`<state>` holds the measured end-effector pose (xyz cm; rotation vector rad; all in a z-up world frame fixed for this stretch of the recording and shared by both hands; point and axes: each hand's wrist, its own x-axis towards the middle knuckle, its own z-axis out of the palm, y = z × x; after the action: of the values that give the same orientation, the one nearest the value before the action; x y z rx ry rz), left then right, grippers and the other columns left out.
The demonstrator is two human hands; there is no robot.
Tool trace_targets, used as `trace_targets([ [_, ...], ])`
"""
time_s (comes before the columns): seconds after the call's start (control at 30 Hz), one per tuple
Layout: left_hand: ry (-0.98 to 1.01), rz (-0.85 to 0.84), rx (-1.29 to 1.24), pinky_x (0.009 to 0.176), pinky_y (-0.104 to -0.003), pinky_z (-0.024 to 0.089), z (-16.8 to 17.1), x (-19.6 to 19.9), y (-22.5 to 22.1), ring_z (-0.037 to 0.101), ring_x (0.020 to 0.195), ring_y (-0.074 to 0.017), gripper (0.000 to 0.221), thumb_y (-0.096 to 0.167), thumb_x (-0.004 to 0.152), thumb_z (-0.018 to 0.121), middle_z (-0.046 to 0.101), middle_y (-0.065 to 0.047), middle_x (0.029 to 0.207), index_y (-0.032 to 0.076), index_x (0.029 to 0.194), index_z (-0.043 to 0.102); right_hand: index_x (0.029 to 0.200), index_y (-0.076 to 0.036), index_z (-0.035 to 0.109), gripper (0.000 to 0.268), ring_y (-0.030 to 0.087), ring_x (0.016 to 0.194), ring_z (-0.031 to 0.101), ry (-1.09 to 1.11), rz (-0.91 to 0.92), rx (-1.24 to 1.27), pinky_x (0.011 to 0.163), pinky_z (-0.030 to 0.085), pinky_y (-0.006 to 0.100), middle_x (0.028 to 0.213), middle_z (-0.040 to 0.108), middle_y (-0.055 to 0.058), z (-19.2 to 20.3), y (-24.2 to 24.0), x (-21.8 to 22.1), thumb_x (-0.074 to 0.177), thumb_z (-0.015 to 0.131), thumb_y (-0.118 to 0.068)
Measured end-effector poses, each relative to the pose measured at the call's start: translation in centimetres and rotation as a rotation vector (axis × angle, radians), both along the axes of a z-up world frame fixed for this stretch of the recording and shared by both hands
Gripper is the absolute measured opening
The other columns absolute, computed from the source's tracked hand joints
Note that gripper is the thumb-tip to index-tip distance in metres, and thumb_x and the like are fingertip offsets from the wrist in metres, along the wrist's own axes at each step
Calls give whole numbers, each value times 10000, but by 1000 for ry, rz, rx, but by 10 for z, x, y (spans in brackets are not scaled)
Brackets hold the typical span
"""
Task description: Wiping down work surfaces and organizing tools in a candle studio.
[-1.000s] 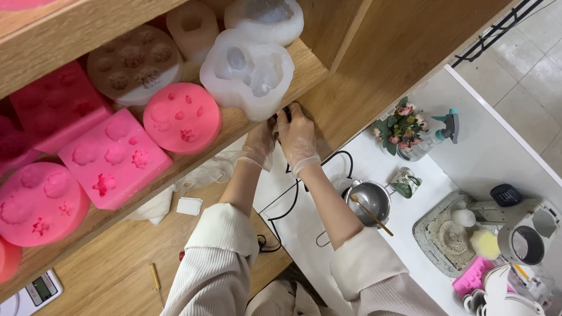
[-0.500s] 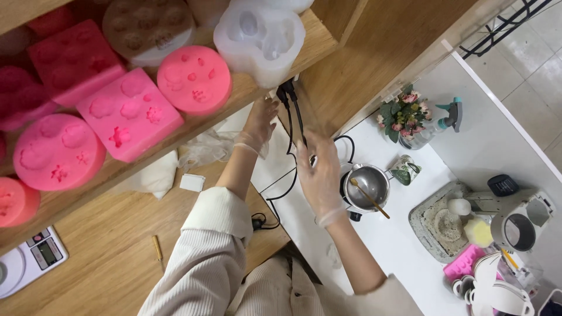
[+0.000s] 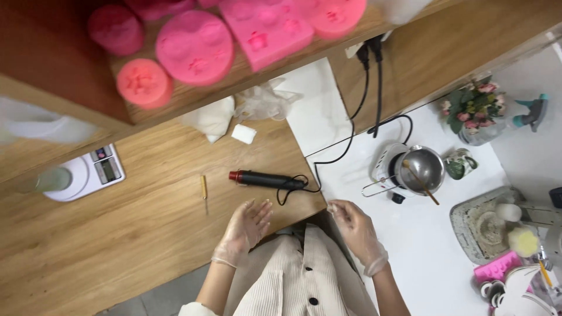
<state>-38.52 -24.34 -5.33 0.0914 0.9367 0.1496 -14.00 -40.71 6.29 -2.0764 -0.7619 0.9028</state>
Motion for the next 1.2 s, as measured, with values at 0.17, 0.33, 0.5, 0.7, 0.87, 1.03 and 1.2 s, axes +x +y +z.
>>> trace_targets([
  [0.17, 234, 72, 137, 1039, -304, 428, 4, -56, -2, 605, 1234, -137, 559, 479, 970, 461, 665, -10, 1383, 116, 1370, 607, 1259, -103, 672, 352, 212, 994, 750, -10, 199, -226, 891, 602, 344, 1135, 765, 77, -19, 69, -35, 988, 569, -304],
  [0.33, 177, 186, 254, 1010, -307, 429, 0, -79, 11, 595, 1201, -160, 474, 428, 994, 514, 672, -27, 1296, 101, 1317, 630, 1293, -43, 621, 413, 311, 1067, 695, -288, 388, -187, 945, 551, 418, 1196, 702, 166, -76, 130, -50, 989, 623, -320],
  [0.5, 157, 268, 278, 1000, -320, 450, 21, -103, 15, 623, 1171, -170, 445, 411, 987, 540, 694, -29, 1252, 95, 1287, 627, 1237, -11, 612, 354, 327, 1039, 687, -390, 328, -80, 922, 563, 439, 1172, 679, 174, -51, 212, -45, 1012, 609, -283],
  [0.7, 326, 256, 294, 1006, -322, 439, 10, -147, -7, 628, 1162, -152, 485, 419, 983, 521, 703, -31, 1256, 86, 1317, 636, 1237, 29, 589, 355, 379, 1029, 670, -708, 234, 311, 846, 567, 467, 1175, 643, 220, -40, 302, -23, 922, 698, -92],
  [0.87, 363, 310, 252, 1003, -328, 442, -13, -170, -17, 627, 1167, -171, 488, 413, 985, 505, 705, -49, 1271, 84, 1322, 633, 1258, -160, 640, 333, 321, 1254, 644, -1013, 579, 136, 1053, 562, 426, 1296, 664, 97, -88, 382, -31, 956, 621, -22],
  [1.03, 340, 344, 227, 989, -328, 456, -4, -177, -19, 637, 1156, -172, 475, 410, 984, 499, 700, -46, 1258, 91, 1309, 633, 1331, -4, 582, 393, 466, 1296, 489, -656, 564, 502, 1040, 409, 556, 1427, 535, 280, -145, 440, -56, 983, 578, -186],
  [1.2, 282, 342, 209, 954, -319, 456, -22, -185, -13, 644, 1114, -165, 463, 395, 985, 524, 698, -42, 1229, 75, 1297, 648, 1241, -2, 592, 337, 411, 1227, 510, -772, 580, 385, 996, 402, 533, 1332, 568, 232, -165, 427, -53, 956, 571, -181],
])
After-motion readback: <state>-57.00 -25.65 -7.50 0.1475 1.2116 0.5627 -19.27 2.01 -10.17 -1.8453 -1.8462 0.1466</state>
